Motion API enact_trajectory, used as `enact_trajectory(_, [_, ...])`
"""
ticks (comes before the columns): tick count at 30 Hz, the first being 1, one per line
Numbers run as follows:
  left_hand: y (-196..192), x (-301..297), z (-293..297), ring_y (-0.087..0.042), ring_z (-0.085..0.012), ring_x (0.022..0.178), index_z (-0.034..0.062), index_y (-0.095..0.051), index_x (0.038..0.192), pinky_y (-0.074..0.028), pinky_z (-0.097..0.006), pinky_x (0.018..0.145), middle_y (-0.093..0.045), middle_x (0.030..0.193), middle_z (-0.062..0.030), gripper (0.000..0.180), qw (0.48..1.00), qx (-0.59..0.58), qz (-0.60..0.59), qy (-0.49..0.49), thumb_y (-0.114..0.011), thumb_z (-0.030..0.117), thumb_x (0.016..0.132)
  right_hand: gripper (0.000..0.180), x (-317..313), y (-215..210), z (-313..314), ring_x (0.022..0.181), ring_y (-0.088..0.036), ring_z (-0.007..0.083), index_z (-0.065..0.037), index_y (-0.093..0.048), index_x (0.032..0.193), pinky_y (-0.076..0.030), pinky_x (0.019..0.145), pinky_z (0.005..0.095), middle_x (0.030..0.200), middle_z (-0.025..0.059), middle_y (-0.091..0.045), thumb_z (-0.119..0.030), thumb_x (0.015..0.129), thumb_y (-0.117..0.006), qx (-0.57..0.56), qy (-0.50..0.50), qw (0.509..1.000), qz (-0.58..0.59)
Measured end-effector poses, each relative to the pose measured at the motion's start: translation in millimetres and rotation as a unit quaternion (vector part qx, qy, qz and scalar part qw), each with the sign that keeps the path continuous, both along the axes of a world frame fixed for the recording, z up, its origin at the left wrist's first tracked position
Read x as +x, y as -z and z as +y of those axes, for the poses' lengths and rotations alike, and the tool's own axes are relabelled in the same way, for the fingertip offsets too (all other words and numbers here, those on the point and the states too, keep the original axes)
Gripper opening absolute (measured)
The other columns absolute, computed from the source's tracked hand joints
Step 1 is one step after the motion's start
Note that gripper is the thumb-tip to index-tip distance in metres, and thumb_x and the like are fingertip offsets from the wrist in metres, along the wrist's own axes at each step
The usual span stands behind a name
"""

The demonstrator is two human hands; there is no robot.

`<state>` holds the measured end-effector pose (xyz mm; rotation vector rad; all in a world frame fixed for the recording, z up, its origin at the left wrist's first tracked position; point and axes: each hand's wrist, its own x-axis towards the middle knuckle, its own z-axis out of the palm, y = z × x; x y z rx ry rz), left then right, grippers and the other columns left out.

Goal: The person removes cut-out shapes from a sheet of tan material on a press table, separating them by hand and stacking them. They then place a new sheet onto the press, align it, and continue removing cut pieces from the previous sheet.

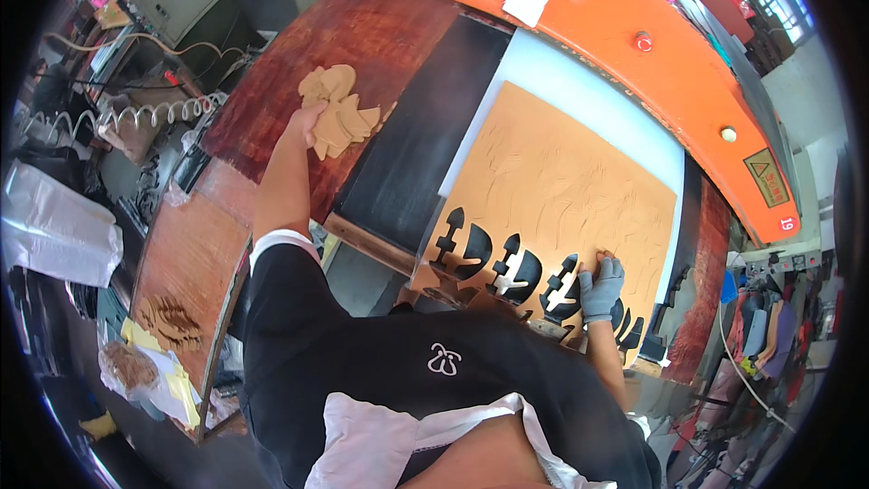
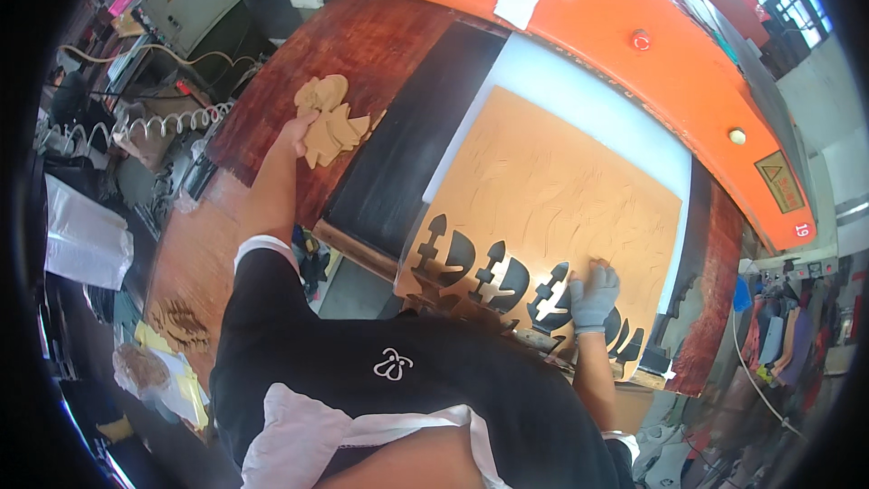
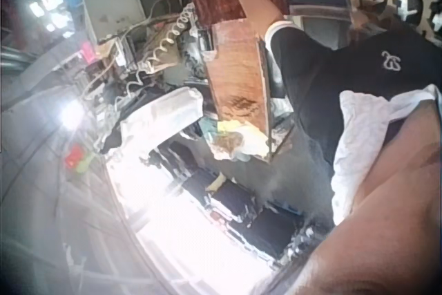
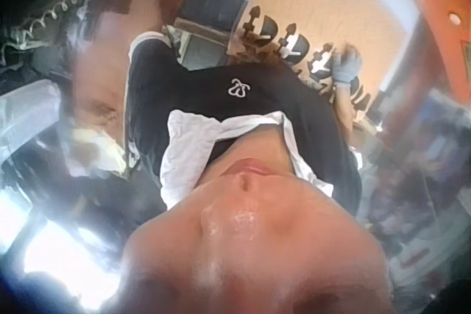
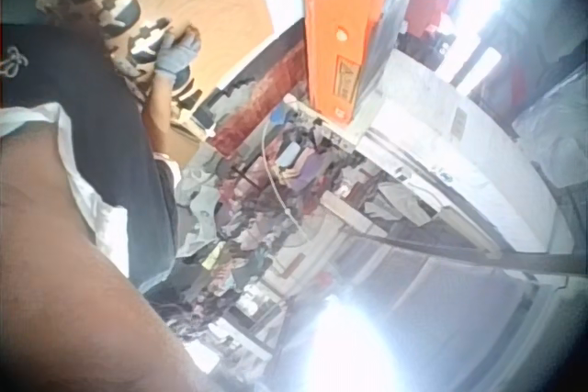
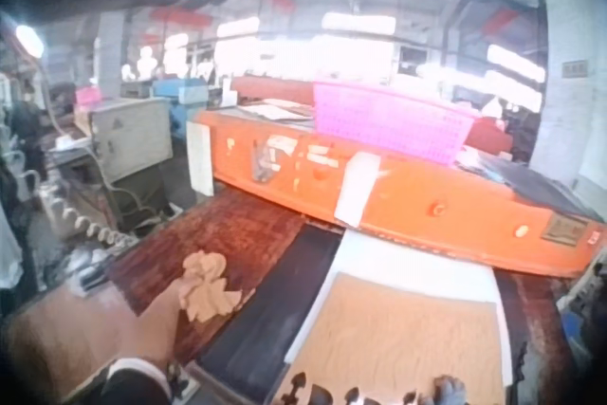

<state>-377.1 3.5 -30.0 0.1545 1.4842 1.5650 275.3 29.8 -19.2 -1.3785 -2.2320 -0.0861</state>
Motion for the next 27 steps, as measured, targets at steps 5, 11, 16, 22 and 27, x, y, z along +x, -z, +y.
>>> enact_trajectory(5, [43, -18, 10, -0.064, -0.0235, 0.086, -0.0008, -0.056, 0.113, -0.053, -0.04, 0.076, -0.066, 0.099, -0.0107, 0.031, 0.999, 0.015, -0.018, -0.045, -0.06, 0.013, 0.086, 0.038, -1, -3, -3, 0.1, -0.052, 0.0372, -0.002, -0.057, 0.1, -0.041, 0.087, 0.0451, 0.106, 0.0194, -0.056, -0.023, 0.072, -0.069, -0.01, 0.012, 1.0, 0.007])
enact_trajectory(11, [24, -12, -4, -0.064, -0.0268, 0.08, -0.0051, -0.059, 0.1, -0.053, -0.039, 0.073, -0.065, 0.092, -0.0175, 0.038, 0.937, -0.121, 0.328, -0.003, -0.067, 0.021, 0.074, 0.039, -4, -5, -6, 0.102, -0.052, 0.0343, -0.004, -0.058, 0.1, -0.041, 0.088, 0.0443, 0.107, 0.0152, -0.057, -0.029, 0.072, -0.068, 0.001, 0.036, 0.999, 0.022])
enact_trajectory(16, [-21, 104, 7, -0.05, -0.0382, 0.107, -0.002, -0.053, 0.112, -0.042, -0.046, 0.09, -0.055, 0.11, -0.0234, 0.044, 0.697, -0.02, 0.717, 0.009, -0.065, 0.021, 0.076, 0.037, 3, -9, -4, 0.097, -0.055, 0.0342, -0.006, -0.061, 0.096, -0.043, 0.085, 0.0426, 0.102, 0.0143, -0.059, -0.03, 0.07, -0.07, 0.003, 0.005, 0.998, 0.058])
enact_trajectory(22, [-20, 322, 25, -0.045, -0.0371, 0.117, 0.0035, -0.054, 0.118, -0.036, -0.043, 0.099, -0.052, 0.121, -0.021, 0.05, 0.633, 0.151, 0.701, 0.292, -0.068, 0.021, 0.073, 0.032, 11, -6, 5, 0.096, -0.056, 0.0333, -0.004, -0.06, 0.092, -0.043, 0.085, 0.0423, 0.1, 0.0153, -0.06, -0.029, 0.074, -0.066, -0.024, -0.026, 0.996, 0.087])
enact_trajectory(27, [-13, 367, 22, -0.031, -0.0363, 0.127, 0.0053, -0.046, 0.124, -0.025, -0.049, 0.104, -0.041, 0.131, -0.0181, 0.058, 0.602, 0.062, 0.733, 0.31, -0.059, 0.039, 0.079, 0.024, 14, -3, 2, 0.097, -0.054, 0.0339, -0.003, -0.06, 0.092, -0.043, 0.085, 0.0412, 0.102, 0.017, -0.06, -0.017, 0.074, -0.067, -0.006, -0.039, 0.995, 0.088])
